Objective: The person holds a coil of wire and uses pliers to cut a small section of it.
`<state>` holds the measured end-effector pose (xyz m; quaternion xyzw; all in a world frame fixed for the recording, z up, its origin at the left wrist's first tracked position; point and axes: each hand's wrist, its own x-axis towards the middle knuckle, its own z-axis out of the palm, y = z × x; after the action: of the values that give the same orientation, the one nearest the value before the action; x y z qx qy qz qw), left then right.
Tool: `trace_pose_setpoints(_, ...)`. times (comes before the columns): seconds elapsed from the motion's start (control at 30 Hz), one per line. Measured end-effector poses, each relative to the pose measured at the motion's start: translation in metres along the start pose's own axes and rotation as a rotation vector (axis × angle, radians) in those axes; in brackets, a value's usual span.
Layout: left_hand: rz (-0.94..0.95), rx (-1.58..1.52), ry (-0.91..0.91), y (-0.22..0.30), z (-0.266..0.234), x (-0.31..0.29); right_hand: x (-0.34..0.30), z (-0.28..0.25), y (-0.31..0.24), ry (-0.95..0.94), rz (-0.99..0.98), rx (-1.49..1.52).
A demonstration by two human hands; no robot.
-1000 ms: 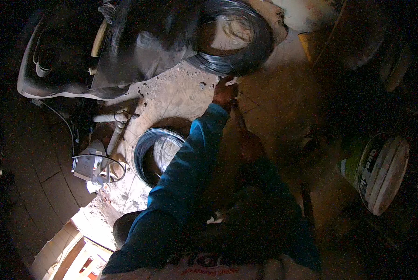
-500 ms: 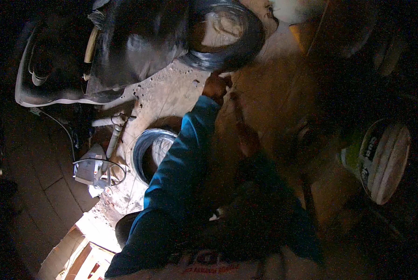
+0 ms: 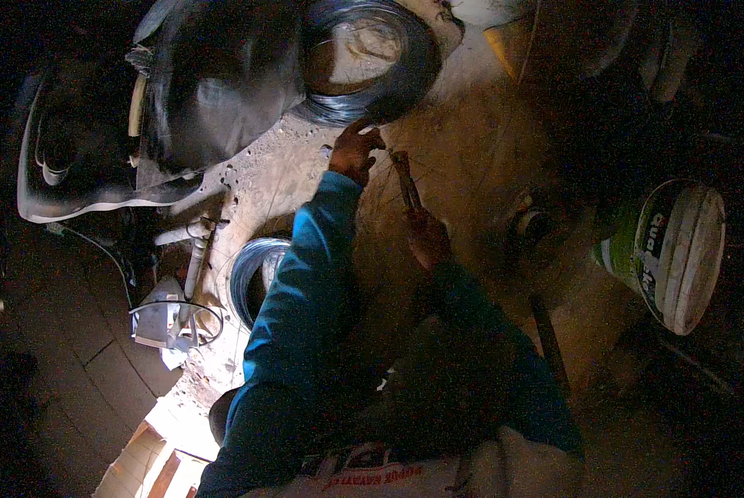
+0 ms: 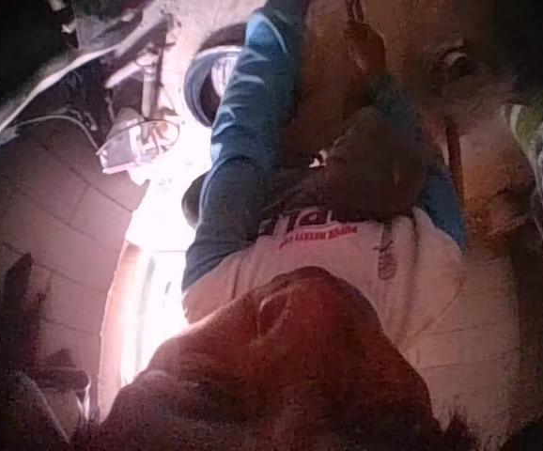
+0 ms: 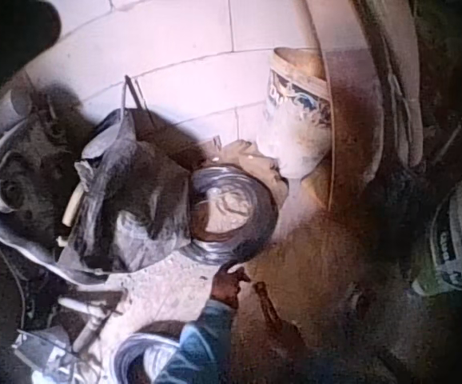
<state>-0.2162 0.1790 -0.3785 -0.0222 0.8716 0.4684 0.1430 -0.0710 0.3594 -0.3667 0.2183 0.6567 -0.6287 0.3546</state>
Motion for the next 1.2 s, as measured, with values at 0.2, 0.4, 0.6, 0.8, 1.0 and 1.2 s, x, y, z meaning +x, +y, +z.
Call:
trace_pose_setpoints(0.2,-0.494,-0.496,0.113,-0.005,-0.041,-0.008,-0.023,0.001,-0.005,0.060,-0.384,-0.580)
trace_pose_setpoints(0.4,-0.245,-0.431,0.383,-0.012,-0.033,-0.031,-0.002,-0.040,0.016,0.131,-0.165,0.295)
trace_pose_setpoints(0.6,-0.021,0.101,0.371,-0.013,0.020,-0.112,-0.028,-0.025,0.003,0.331,-0.169,0.145)
trace_pose_setpoints(0.8,0.260,0.379,0.568,-0.021,0.002,-0.143,-0.039,-0.002,-0.002,0.258,-0.102,0.455)
trace_pose_setpoints(1.0,0.343,0.434,-0.064,-0.010,0.014,-0.169,-0.015,-0.007,0.021,0.564,-0.173,0.466)
trace_pose_setpoints(1.2,0.458,0.213,0.008,0.002,0.059,-0.183,0.026,-0.079,-0.037,0.128,-0.073,0.430)
